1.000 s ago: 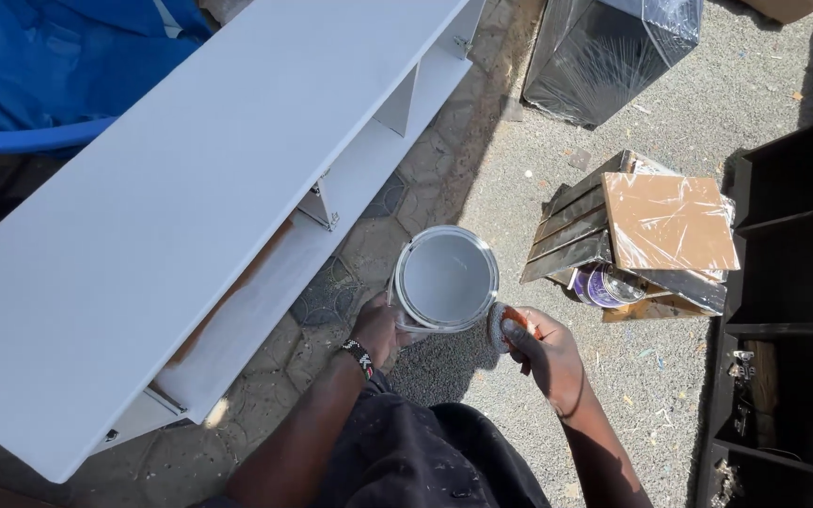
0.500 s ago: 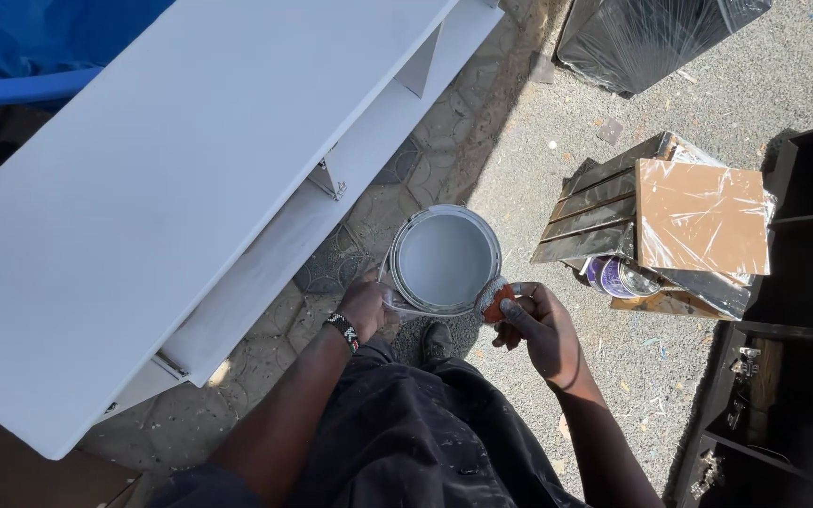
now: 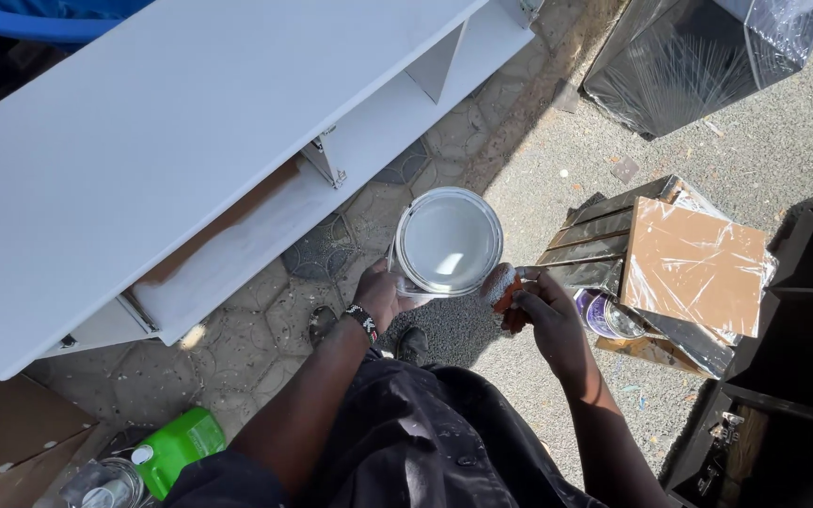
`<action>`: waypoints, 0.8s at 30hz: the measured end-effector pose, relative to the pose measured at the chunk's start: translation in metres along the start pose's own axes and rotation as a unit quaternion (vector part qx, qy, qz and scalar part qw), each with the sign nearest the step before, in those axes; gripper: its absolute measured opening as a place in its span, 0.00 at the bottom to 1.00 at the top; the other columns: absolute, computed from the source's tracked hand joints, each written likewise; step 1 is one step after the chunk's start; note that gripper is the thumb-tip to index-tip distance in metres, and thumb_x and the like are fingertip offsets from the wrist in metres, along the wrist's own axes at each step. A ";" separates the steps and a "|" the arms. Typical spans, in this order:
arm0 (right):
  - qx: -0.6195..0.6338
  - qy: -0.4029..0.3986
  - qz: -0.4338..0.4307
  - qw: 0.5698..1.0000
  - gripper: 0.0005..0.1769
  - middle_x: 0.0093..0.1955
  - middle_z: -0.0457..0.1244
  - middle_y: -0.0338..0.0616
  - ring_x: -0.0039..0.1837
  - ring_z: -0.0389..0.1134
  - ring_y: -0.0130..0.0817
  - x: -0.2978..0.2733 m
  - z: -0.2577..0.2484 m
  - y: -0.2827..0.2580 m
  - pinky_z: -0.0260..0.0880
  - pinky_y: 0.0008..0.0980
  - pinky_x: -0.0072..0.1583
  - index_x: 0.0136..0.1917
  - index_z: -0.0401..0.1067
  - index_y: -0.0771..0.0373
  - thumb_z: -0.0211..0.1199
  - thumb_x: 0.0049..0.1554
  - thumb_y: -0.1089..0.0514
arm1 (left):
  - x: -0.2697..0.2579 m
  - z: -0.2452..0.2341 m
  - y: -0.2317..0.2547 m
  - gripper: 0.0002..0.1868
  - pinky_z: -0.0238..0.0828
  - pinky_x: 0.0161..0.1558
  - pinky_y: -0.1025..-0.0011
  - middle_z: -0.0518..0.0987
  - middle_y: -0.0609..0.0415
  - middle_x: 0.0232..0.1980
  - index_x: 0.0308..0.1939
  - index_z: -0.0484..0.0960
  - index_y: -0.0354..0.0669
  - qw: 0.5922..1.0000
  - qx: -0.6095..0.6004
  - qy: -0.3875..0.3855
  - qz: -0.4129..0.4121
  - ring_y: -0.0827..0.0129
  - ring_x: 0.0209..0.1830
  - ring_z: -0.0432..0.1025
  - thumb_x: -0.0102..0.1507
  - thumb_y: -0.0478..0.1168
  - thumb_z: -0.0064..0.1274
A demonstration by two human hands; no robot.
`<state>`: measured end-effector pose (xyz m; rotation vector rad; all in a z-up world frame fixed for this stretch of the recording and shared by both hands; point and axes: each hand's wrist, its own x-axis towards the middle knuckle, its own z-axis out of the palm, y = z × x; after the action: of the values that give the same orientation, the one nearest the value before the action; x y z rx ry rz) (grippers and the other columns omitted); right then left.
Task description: Preparing paint by mixing components and applying it to furniture parts.
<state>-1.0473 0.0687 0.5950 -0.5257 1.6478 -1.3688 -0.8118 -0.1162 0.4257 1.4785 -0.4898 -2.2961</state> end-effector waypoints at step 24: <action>-0.030 -0.062 0.029 0.997 0.21 0.36 0.68 0.57 0.31 0.76 0.46 0.006 -0.018 0.028 0.65 0.32 0.34 0.60 0.82 0.66 0.53 0.59 0.68 | -0.008 -0.015 -0.023 0.33 0.96 0.50 0.30 0.87 0.31 0.52 0.73 0.82 0.35 0.997 0.053 0.032 0.039 0.37 0.50 0.89 0.62 0.24 0.45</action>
<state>-1.0600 0.0819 0.5663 -0.5816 1.5948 -1.2245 -0.7978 -0.0937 0.4160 1.5475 -0.6483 -2.1858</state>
